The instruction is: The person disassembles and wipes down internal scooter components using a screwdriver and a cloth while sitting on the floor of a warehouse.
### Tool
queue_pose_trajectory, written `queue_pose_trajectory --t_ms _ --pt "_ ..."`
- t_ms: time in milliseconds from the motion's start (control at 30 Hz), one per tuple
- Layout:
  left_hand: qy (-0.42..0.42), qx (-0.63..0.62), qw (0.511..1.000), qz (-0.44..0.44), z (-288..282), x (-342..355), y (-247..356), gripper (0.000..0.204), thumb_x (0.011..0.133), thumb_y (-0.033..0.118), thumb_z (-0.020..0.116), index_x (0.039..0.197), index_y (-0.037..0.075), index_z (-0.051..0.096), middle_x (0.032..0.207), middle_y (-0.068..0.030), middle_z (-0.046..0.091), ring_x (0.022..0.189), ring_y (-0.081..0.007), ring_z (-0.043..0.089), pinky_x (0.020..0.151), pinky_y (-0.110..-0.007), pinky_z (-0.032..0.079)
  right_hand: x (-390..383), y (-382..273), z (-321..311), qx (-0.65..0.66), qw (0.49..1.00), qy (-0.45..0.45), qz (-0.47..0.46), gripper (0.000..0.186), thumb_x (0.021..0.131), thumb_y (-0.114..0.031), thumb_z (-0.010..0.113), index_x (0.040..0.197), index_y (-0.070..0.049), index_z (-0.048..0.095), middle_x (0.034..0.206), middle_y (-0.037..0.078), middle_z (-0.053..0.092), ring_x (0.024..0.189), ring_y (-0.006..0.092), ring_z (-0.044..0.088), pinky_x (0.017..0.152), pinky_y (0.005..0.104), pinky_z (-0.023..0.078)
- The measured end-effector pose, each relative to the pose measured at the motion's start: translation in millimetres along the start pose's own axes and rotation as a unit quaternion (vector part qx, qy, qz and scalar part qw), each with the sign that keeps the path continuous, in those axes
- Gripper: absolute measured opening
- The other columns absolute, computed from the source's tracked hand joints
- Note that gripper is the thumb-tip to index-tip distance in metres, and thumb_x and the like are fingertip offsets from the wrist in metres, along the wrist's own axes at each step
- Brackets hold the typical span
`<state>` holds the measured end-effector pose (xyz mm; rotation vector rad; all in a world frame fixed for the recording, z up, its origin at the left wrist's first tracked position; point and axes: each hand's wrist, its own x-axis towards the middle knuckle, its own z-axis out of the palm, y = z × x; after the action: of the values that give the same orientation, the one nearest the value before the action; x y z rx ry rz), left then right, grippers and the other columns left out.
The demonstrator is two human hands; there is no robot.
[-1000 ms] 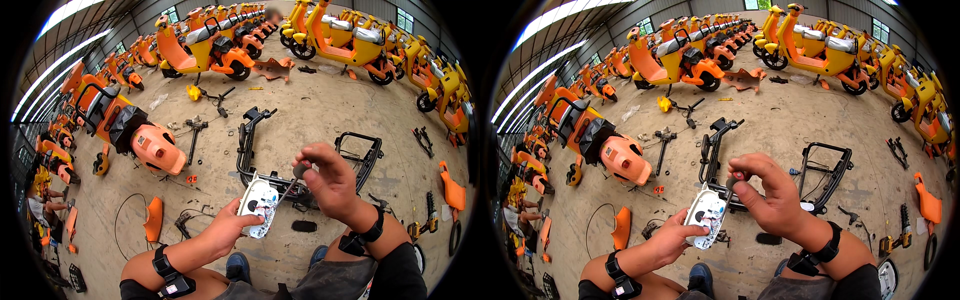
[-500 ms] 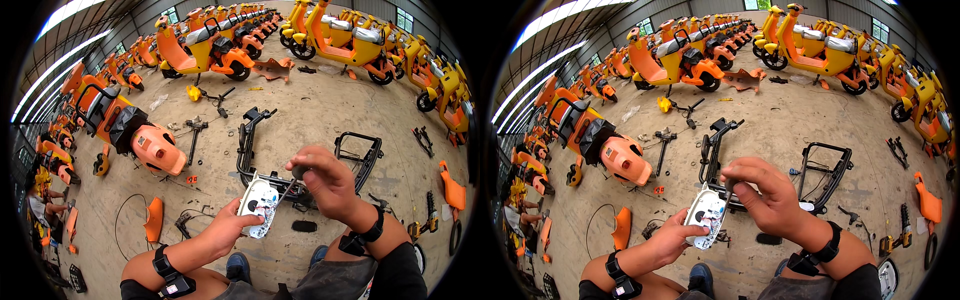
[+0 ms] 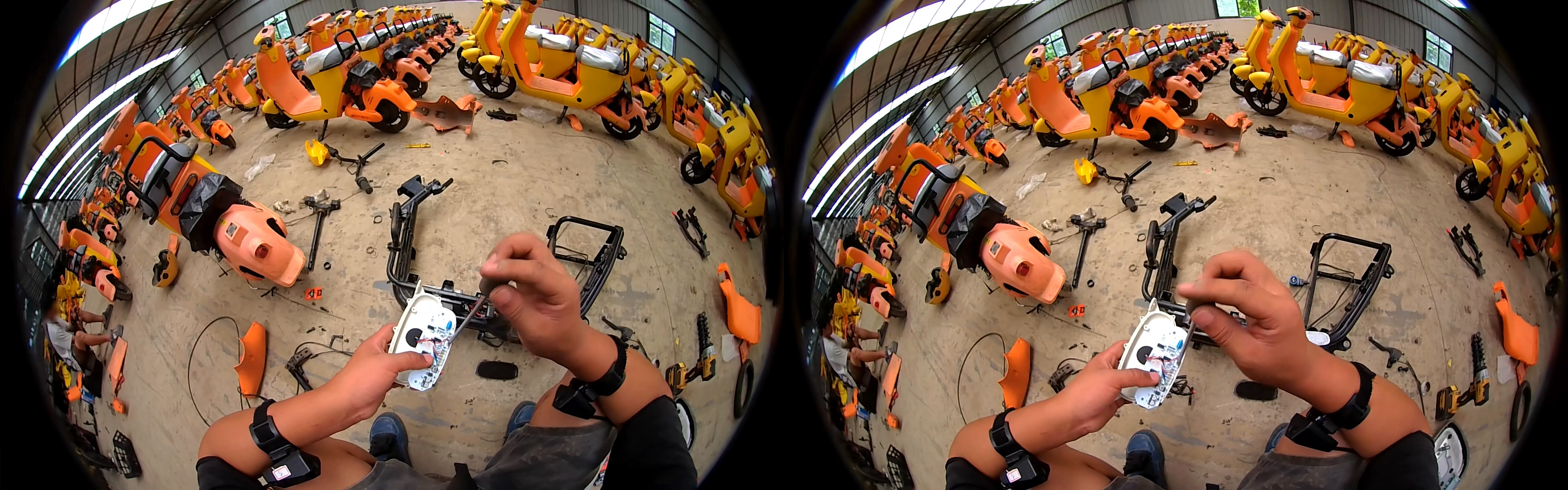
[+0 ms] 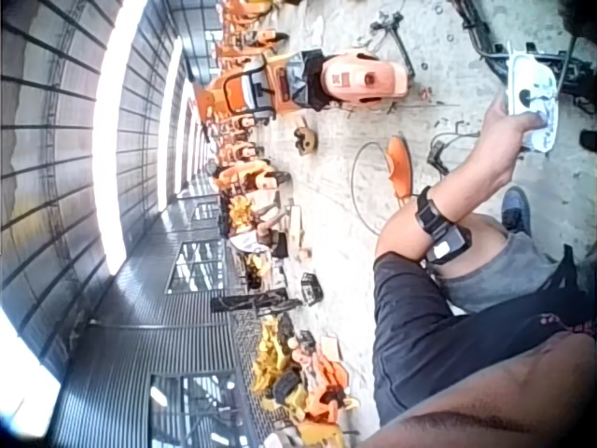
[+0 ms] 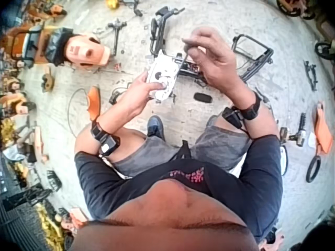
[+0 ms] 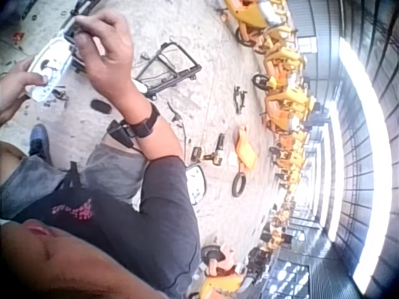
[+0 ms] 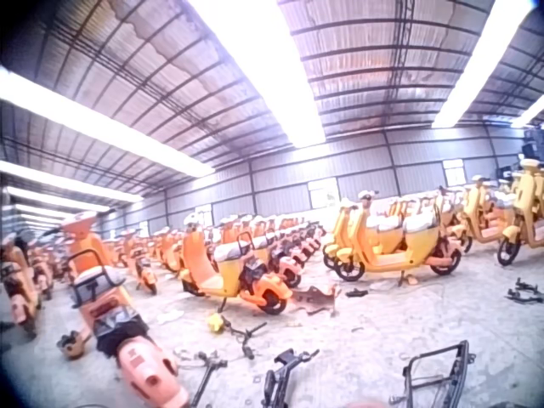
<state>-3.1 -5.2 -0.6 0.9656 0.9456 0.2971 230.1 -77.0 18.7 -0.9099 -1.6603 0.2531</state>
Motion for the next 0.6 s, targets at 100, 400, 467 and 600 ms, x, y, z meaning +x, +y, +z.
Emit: queue_pose_trajectory --t_ms 100,400,467,600 --pt "-0.007 -0.008 1.000 0.001 -2.8 1.6 -2.0 0.050 0.083 -0.002 0.068 0.128 0.004 0.049 0.110 -0.0076 0.066 0.098 -0.0174 0.066 0.081 -0.032 0.052 1.5 -5.9 6.6 0.109 0.992 0.029 0.057 0.028 0.093 -0.003 0.061 0.120 -0.004 0.065 0.121 0.014 0.059 0.108 0.0232 0.059 0.088 0.0304 0.049" --pt "-0.014 -0.011 1.000 0.006 -3.0 0.9 -1.9 0.051 0.082 -0.001 0.070 0.129 0.001 0.048 0.111 -0.0089 0.066 0.098 -0.0175 0.065 0.085 -0.032 0.051 1.9 -3.5 2.5 -0.001 1.000 -0.007 0.006 0.030 0.093 -0.005 0.061 0.122 -0.006 0.065 0.116 0.013 0.061 0.103 0.0242 0.062 0.090 0.0314 0.049" --pt "-0.016 -0.010 1.000 0.009 -4.1 2.0 -4.1 0.051 0.082 -0.001 0.071 0.128 0.001 0.048 0.111 -0.0086 0.066 0.099 -0.0174 0.065 0.085 -0.032 0.051 0.6 -3.5 1.2 0.003 1.000 -0.004 0.022 0.029 0.093 -0.006 0.061 0.122 -0.005 0.065 0.117 0.013 0.061 0.104 0.0247 0.062 0.090 0.0318 0.049" --pt "-0.012 -0.008 1.000 0.007 -4.1 1.2 -3.0 0.052 0.082 -0.001 0.071 0.128 0.001 0.048 0.111 -0.0080 0.066 0.100 -0.0167 0.064 0.085 -0.032 0.050 -0.3 -2.6 8.1 0.091 0.993 0.032 0.066 0.030 0.092 -0.008 0.063 0.122 -0.003 0.064 0.122 0.015 0.060 0.107 0.0252 0.062 0.090 0.0322 0.049"
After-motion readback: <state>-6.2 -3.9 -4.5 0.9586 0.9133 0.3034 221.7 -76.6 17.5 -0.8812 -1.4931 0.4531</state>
